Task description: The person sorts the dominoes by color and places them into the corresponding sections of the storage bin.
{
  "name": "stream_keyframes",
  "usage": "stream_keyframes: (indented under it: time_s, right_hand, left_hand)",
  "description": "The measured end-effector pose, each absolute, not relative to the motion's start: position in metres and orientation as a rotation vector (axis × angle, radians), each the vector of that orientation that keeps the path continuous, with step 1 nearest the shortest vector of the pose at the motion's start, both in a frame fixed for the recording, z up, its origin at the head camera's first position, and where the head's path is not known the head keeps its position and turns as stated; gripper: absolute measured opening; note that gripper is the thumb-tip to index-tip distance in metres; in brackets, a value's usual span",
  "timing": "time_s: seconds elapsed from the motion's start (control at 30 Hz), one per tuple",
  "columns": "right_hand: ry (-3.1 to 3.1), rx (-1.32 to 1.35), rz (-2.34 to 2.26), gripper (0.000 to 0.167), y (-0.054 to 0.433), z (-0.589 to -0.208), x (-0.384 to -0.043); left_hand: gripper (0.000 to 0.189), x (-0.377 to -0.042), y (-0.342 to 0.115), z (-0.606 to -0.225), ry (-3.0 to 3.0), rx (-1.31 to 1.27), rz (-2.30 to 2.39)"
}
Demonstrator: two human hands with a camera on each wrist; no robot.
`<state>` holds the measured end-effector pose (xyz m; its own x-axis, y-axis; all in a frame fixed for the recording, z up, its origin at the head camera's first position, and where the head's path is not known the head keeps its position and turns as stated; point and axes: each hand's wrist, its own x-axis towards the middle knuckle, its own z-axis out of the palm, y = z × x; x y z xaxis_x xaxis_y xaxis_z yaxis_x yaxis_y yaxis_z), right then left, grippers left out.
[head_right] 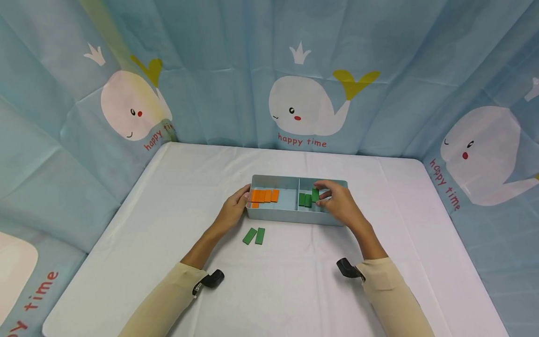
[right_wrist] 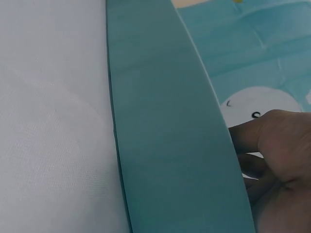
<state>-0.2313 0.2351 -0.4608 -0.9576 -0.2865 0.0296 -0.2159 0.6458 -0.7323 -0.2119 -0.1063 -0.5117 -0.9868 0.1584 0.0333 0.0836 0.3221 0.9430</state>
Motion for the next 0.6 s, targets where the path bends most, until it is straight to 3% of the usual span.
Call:
stream_keyframes:
  time_s: [0.6]
  right_hand:
    - [2.706, -0.423, -1.098, 0.056, 0.235, -0.466, -0.243]
  left_hand:
    - [0.055, -0.210, -0.107, -0.512, 2.475, 0.259, 1.807]
